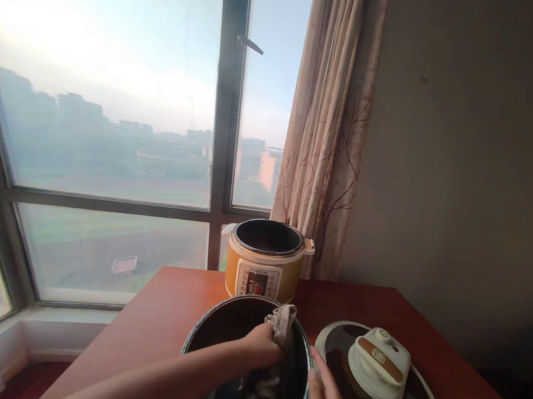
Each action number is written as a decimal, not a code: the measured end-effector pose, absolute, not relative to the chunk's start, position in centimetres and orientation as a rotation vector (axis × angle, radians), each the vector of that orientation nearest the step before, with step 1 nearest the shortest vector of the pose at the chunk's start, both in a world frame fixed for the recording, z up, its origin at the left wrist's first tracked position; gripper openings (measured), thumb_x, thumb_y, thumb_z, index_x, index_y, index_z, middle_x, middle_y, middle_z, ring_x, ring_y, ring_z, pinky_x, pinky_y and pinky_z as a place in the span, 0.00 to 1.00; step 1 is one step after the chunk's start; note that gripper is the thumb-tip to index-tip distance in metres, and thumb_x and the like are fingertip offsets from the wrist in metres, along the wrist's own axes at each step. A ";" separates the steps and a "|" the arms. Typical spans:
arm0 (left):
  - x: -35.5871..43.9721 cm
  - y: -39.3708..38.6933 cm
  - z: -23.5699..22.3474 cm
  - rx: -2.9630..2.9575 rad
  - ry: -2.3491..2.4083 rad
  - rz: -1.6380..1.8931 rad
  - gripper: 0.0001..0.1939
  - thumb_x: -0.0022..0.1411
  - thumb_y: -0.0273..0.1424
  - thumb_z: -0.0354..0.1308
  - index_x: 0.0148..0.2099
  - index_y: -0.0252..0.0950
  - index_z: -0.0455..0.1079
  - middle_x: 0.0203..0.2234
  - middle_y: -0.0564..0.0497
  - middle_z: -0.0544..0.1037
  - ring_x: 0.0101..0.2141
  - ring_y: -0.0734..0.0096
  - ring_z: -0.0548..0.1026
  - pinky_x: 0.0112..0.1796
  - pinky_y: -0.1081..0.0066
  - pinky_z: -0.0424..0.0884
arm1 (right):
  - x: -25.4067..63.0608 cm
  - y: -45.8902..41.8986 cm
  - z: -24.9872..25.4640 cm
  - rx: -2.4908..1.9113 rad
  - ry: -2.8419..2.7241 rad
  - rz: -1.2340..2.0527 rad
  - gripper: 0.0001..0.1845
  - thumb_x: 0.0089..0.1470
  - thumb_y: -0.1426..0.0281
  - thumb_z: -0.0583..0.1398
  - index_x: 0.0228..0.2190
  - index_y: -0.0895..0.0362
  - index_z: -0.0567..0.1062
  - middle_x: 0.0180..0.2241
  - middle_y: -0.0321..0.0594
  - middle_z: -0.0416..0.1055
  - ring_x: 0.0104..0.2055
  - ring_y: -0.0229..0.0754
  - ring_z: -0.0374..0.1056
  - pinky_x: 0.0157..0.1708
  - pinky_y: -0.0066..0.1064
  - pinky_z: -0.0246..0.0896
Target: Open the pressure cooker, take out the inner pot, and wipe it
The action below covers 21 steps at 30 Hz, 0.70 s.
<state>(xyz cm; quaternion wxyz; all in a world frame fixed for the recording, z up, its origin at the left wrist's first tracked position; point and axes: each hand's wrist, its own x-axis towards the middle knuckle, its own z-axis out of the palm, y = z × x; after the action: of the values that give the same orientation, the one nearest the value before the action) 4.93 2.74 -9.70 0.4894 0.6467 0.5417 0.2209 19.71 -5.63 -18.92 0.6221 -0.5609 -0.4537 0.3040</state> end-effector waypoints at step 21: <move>2.0 0.2 -7.5 2.535 0.734 -0.369 0.13 0.45 0.25 0.65 0.37 0.37 0.78 0.31 0.48 0.82 0.34 0.57 0.79 0.35 0.67 0.72 | 20.6 -2.0 -15.4 -1.270 -1.040 0.745 0.33 0.51 0.44 0.59 0.42 0.57 0.84 0.49 0.52 0.79 0.56 0.60 0.72 0.58 0.49 0.64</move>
<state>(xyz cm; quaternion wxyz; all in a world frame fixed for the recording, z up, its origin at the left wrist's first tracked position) 1.99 0.22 -7.53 0.2361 0.9244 0.2677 -0.1347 20.58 -2.04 -15.40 0.6207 -0.5524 -0.4523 0.3241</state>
